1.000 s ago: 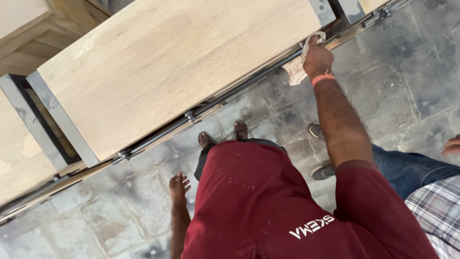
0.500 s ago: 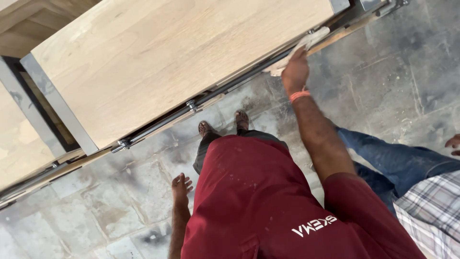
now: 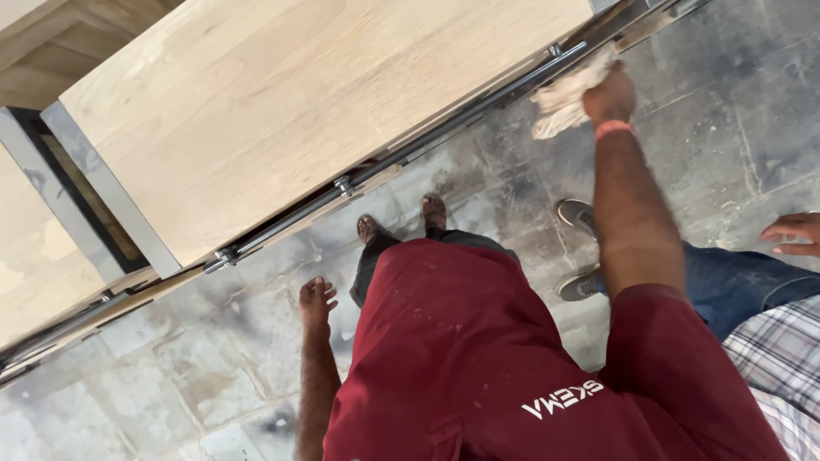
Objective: Wiping down and checking the alignment of cabinet doors and handles in a workshop.
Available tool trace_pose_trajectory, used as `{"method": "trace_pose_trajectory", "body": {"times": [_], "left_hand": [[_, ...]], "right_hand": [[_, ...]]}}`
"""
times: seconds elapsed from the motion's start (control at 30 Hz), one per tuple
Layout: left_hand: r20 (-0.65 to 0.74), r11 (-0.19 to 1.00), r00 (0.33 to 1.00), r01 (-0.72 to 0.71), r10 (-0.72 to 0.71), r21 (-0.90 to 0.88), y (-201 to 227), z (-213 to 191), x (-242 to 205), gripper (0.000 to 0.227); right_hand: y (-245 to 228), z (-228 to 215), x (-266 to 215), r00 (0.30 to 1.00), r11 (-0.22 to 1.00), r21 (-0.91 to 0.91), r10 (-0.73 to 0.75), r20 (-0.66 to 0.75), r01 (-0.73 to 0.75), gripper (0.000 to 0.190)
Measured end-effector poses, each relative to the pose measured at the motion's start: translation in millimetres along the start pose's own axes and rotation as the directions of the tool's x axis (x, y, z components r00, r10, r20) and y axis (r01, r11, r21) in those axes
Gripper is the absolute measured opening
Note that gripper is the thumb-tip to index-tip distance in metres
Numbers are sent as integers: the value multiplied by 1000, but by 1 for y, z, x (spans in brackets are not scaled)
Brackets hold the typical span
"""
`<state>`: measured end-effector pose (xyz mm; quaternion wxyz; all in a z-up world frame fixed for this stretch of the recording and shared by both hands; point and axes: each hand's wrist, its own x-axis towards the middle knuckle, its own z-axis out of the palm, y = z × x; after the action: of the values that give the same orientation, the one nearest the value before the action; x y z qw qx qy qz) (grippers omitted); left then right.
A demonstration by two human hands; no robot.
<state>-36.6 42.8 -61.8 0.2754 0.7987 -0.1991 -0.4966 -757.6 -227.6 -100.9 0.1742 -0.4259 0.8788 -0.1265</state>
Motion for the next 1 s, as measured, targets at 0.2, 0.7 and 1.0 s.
{"method": "trace_pose_trajectory", "body": {"times": [0.2,0.7,1.0], "left_hand": [[-51,975,975,214,-218,-67,-76,-16,-17,52],[33,999,999,43,-43,17,-7,-11,0,46],[101,980,990,84,-103,182,21,-51,48,44]], "right_hand": [[-64,-72,-98,855,862,264,-301,-422,433,63],[-210,66,-248,447,451,15,-889,100,892,61],[-287,29,-294,253,293,-9,-808,531,956,61]]}}
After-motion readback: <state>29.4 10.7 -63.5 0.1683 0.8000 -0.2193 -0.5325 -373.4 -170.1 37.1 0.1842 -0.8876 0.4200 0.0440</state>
